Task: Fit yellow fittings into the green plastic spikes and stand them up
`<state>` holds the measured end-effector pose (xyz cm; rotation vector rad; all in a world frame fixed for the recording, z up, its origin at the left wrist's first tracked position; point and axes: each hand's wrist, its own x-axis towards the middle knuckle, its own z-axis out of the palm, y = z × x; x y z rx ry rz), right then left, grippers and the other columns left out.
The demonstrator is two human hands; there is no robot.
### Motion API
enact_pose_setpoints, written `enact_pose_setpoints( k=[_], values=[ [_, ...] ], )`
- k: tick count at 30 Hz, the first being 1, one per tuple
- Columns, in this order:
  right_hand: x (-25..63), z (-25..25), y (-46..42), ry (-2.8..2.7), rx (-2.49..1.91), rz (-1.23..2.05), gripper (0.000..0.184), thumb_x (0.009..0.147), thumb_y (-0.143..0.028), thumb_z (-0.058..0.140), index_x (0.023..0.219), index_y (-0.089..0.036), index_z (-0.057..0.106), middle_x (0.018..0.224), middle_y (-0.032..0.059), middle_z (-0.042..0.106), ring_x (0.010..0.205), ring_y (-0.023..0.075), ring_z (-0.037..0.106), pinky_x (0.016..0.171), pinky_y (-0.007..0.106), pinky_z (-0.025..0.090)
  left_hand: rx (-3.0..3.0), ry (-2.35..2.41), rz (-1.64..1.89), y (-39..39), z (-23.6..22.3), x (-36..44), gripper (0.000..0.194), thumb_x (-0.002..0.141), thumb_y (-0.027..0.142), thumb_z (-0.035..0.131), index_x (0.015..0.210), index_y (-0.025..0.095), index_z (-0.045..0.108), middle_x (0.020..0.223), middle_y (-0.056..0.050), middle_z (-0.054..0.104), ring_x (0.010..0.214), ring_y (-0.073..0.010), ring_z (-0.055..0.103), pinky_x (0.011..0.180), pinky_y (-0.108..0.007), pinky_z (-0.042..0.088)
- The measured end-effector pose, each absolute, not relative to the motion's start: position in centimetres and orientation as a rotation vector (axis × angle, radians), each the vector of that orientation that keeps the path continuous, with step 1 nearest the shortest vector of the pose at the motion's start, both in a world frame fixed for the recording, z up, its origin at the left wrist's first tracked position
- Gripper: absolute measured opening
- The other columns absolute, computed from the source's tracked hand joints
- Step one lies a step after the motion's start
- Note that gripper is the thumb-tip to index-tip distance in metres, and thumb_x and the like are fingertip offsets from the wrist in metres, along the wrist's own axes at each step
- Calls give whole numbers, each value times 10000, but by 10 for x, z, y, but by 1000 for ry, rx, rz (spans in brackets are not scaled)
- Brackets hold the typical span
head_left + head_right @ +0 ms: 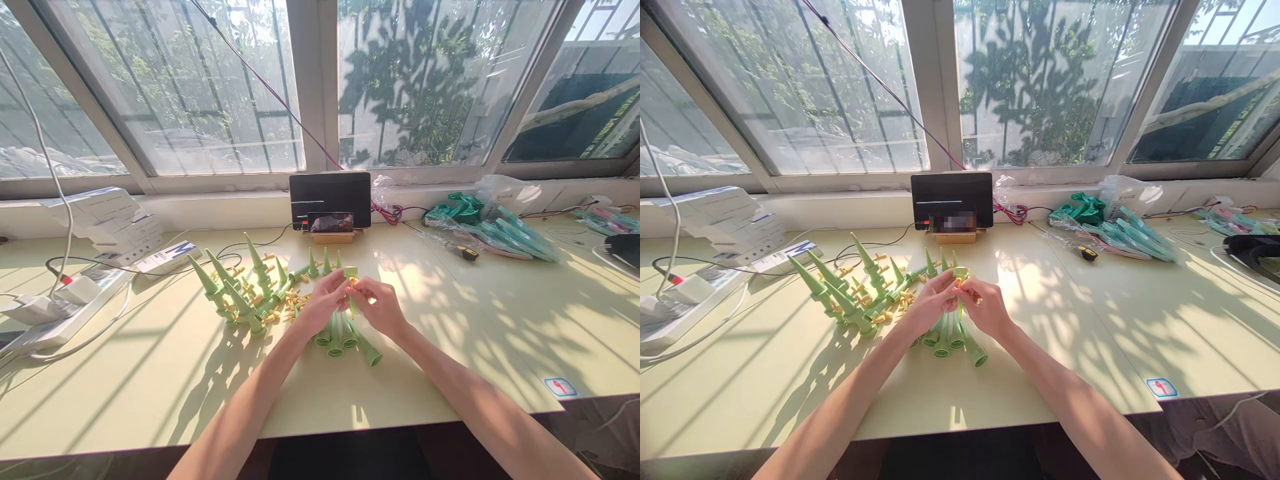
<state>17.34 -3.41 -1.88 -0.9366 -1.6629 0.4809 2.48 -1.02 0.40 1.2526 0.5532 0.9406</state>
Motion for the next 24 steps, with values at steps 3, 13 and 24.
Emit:
enact_pose_setpoints(
  k=[3,13,24],
  values=[
    [173,-18,-34,-1657,-933,495,237,907,-318,542,708,-190,518,597,-25,510,533,97,468,508,226,398,1242,562,945,-10,3,25,326,787,394,709,762,176,467,639,61,327,523,-46,297,495,-218,236],
    [173,-16,-34,-1594,-986,564,241,880,-371,570,727,-193,517,582,-20,540,499,97,481,474,221,401,1303,763,998,-6,4,21,474,771,427,707,1162,203,558,766,4,564,506,-62,414,441,-219,315],
    [179,-12,-30,-1514,-1113,544,214,896,-408,535,883,-195,555,689,17,629,579,141,592,531,248,463,1556,944,949,-6,6,16,434,804,469,652,1124,199,538,550,50,532,421,-77,404,436,-219,346]
  ],
)
